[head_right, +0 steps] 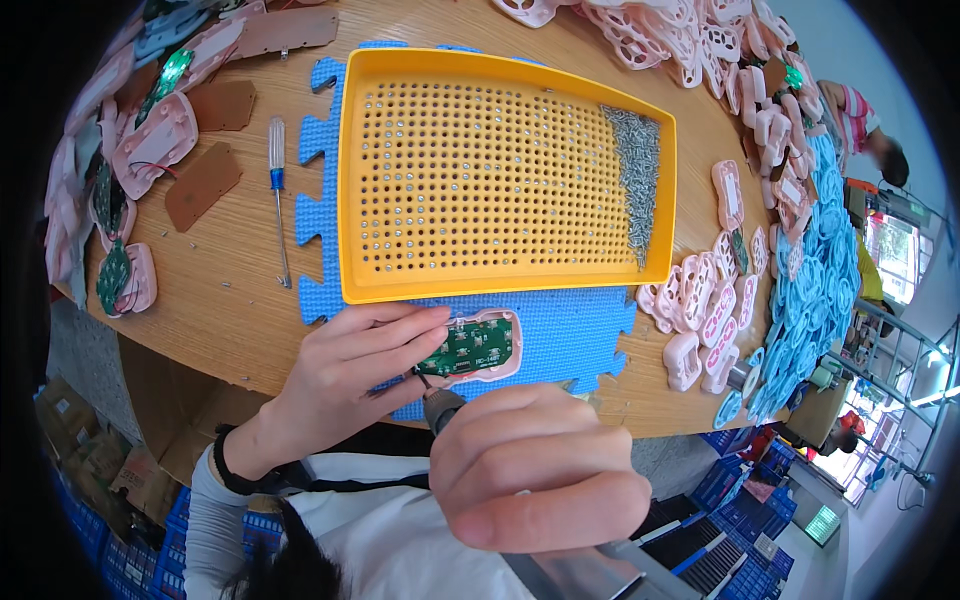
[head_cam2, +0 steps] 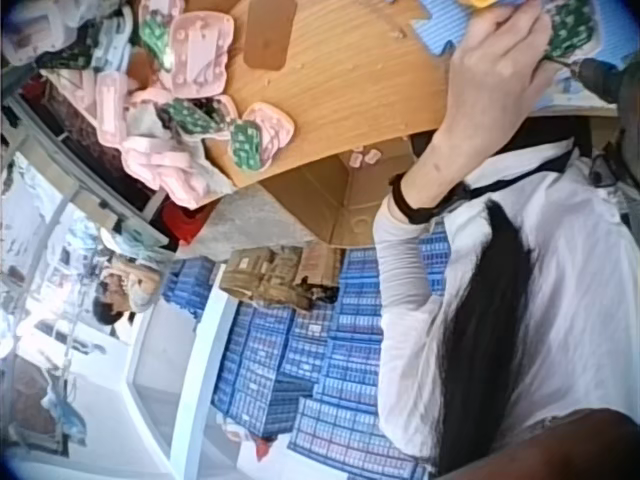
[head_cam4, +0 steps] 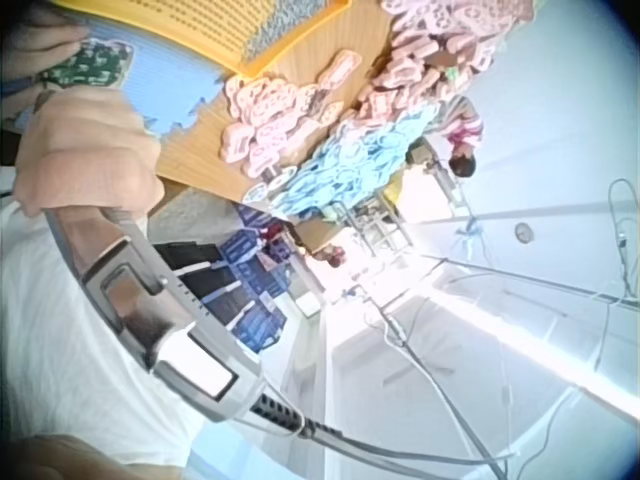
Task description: Assembling electronic components into plastic toy housings using an electric screwdriver.
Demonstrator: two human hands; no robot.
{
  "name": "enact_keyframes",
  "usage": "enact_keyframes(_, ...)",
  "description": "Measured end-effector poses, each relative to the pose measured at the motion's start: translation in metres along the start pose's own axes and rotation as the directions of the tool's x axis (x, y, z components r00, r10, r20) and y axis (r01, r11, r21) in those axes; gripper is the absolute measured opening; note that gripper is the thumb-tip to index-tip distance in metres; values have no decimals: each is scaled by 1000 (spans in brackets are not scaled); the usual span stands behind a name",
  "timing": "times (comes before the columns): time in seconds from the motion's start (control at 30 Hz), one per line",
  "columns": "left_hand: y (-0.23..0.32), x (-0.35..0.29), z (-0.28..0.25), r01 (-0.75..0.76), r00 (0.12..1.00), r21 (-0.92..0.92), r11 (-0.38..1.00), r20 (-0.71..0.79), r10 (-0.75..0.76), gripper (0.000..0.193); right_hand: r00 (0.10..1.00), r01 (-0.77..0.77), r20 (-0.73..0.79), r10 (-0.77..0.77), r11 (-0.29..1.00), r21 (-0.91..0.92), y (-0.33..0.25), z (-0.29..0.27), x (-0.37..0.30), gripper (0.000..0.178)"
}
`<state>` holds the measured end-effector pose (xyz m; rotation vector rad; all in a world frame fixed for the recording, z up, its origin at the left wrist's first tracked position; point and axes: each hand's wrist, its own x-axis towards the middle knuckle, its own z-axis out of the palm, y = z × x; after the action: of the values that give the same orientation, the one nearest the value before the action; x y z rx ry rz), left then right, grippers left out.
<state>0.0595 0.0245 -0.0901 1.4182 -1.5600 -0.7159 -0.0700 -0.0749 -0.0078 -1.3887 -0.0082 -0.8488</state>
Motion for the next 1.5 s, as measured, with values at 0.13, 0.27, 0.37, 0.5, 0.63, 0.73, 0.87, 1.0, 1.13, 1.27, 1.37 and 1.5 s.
enact_keyframes(0.13, -1, 0, 0, -6, 1000, -20, 1000, -5, 5, 41, 1000, 4, -9, -4, 1000, -22, 1, 3, 1, 16)
enact_keyframes(0.27, -4, -2, 2, -1, 1000, -45, 999, -21, 0, 41, 999, 44, -14, -44, 999, -32, 8, 10, -4, 15)
enact_keyframes(0.37, -4, -2, 2, 0, 1000, -56, 998, -22, -1, 41, 997, 63, -41, -66, 996, -62, 9, 17, -7, 14)
enact_keyframes(0.5, -4, -3, 3, 12, 999, -72, 997, -29, -14, 41, 998, 48, -39, -51, 996, -72, 9, 21, -7, 13)
enact_keyframes(0.63, -4, -4, 4, 17, 999, -62, 998, -35, -19, 42, 999, 43, 6, -43, 998, -54, 12, 18, -3, 13)
enact_keyframes(0.73, -4, -4, 4, 10, 999, -56, 998, -36, -12, 42, 998, 23, 52, -23, 1000, -12, 11, 13, 1, 12)
enact_keyframes(0.87, -5, -5, 5, -13, 999, -31, 999, -33, 12, 46, 963, 9, 269, -28, 997, 71, -3, -9, 10, 14)
enact_keyframes(1.0, -5, -2, 1, -7, 999, -81, 997, -49, 3, 57, 989, 149, 30, -148, 988, -40, -18, -15, -2, 24)
enact_keyframes(1.13, 2, 0, -4, 32, 999, -135, 990, -28, -36, 64, 950, 31, -279, -140, 932, -362, -33, -30, -25, 85)
enact_keyframes(1.27, 1, -2, -5, -62, 997, 35, 997, 37, 61, 64, 874, -27, -466, -137, 944, -330, -31, -53, -43, 93)
enact_keyframes(1.37, 0, -4, 2, -173, 983, 211, 962, 100, 155, 60, 783, -37, -582, -219, 918, -395, -25, -58, -47, 97)
enact_keyframes(1.5, 3, -6, 6, -182, 983, 324, 929, 90, 161, 54, 748, -62, -620, -237, 905, -421, -20, -65, -55, 88)
